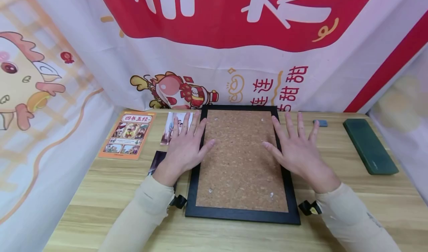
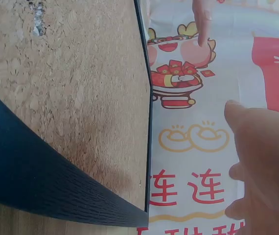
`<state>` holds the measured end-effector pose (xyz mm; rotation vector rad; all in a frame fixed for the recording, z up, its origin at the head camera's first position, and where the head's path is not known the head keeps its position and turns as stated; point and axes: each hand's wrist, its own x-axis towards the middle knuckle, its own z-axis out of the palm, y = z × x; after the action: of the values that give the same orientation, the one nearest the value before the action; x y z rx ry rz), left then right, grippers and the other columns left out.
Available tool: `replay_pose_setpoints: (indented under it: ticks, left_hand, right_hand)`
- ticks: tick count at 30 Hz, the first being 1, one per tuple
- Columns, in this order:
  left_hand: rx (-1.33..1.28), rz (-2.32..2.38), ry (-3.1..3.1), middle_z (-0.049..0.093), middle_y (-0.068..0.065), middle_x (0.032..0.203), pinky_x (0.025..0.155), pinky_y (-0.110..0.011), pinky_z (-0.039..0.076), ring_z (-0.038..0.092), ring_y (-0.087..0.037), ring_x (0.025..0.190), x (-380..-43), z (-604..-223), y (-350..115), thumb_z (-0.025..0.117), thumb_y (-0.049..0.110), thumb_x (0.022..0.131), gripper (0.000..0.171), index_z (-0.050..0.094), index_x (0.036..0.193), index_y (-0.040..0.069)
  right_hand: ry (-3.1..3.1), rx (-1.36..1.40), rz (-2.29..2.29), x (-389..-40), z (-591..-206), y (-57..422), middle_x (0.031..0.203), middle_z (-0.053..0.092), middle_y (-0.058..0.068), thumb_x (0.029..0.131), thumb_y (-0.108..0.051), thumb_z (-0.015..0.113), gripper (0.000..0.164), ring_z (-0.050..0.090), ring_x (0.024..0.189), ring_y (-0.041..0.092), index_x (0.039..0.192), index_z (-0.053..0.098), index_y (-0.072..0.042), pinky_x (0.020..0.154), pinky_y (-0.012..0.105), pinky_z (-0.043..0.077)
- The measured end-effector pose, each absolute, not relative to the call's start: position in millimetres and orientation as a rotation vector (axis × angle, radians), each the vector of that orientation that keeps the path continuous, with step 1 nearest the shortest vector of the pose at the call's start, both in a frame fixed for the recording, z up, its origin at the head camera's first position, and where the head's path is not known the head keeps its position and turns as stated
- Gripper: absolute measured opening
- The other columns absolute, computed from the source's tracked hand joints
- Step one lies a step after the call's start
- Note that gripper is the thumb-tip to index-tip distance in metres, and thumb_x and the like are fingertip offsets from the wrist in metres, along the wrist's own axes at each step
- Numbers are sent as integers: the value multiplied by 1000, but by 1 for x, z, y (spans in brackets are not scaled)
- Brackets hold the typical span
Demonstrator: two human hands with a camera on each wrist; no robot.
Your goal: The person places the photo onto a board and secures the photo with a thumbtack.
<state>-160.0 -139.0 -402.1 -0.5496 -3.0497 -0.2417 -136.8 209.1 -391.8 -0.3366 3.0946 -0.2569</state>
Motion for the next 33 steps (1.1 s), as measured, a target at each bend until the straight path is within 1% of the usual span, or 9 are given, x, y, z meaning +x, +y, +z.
replay_pose_setpoints:
  ticks: [5, 13, 17, 21, 24, 26, 29, 31, 33]
  left_hand:
    - [-552, -196, -3035, 11, -13, 183, 135, -66, -2, 1, -38, 170, -162, -403, -144, 31, 69, 110, 84, 24, 173, 14]
    - [-527, -237, -3036, 25, -17, 179, 136, -61, -3, 16, -41, 168, -169, -396, -156, 36, 63, 112, 81, 27, 172, 10]
    - [-495, -268, -2998, 40, -18, 173, 137, -60, 7, 33, -41, 162, -174, -390, -164, 39, 62, 111, 79, 32, 169, 9]
    - [-460, -290, -2961, 55, -22, 161, 134, -59, 23, 51, -42, 151, -178, -384, -170, 44, 60, 110, 77, 38, 167, 8]
    - [-422, -295, -2952, 68, -26, 142, 121, -60, 44, 66, -45, 132, -180, -382, -174, 46, 58, 110, 75, 41, 165, 7]
    - [-398, -307, -2949, 76, -25, 120, 100, -56, 58, 75, -42, 106, -182, -381, -177, 47, 56, 110, 73, 43, 163, 7]
    - [-363, -341, -2944, 75, -19, 97, 71, -48, 55, 69, -33, 77, -185, -380, -182, 49, 54, 110, 69, 49, 160, 7]
    - [-342, -374, -2962, 76, -18, 101, 69, -47, 56, 69, -31, 77, -189, -378, -186, 49, 52, 110, 65, 51, 158, 8]
    - [-303, -411, -2998, 77, -18, 113, 78, -49, 59, 72, -32, 88, -194, -377, -190, 50, 51, 111, 62, 54, 156, 9]
  right_hand:
    - [3131, -346, -311, -141, -392, 214, 181, -4, 24, 108, -71, 39, 89, -16, 164, 53, 175, 12, -19, 121, 83, -16]
    - [3146, -293, -380, -149, -391, 225, 179, 5, 29, 110, -66, 41, 86, -2, 163, 59, 174, 18, -13, 126, 80, -9]
    - [3188, -275, -417, -155, -390, 232, 174, 23, 34, 110, -60, 48, 81, 19, 159, 63, 168, 31, -5, 127, 80, 9]
    - [3258, -260, -460, -161, -393, 242, 157, 49, 36, 111, -46, 57, 69, 46, 145, 60, 156, 47, 5, 122, 75, 33]
    - [3260, -199, -498, -165, -397, 249, 145, 59, 37, 110, -39, 58, 61, 58, 131, 57, 149, 53, 8, 111, 72, 45]
    - [3237, -150, -522, -168, -399, 254, 140, 63, 37, 111, -38, 57, 58, 62, 126, 56, 147, 55, 7, 104, 71, 50]
    - [3198, -102, -557, -172, -403, 261, 135, 66, 35, 111, -39, 56, 55, 65, 121, 54, 143, 58, 6, 98, 71, 53]
    - [3180, -91, -574, -176, -405, 266, 131, 68, 33, 111, -38, 55, 53, 66, 118, 53, 142, 59, 6, 94, 70, 53]
    - [3157, -82, -582, -180, -408, 272, 129, 68, 34, 111, -37, 54, 53, 65, 116, 52, 141, 59, 6, 92, 70, 53]
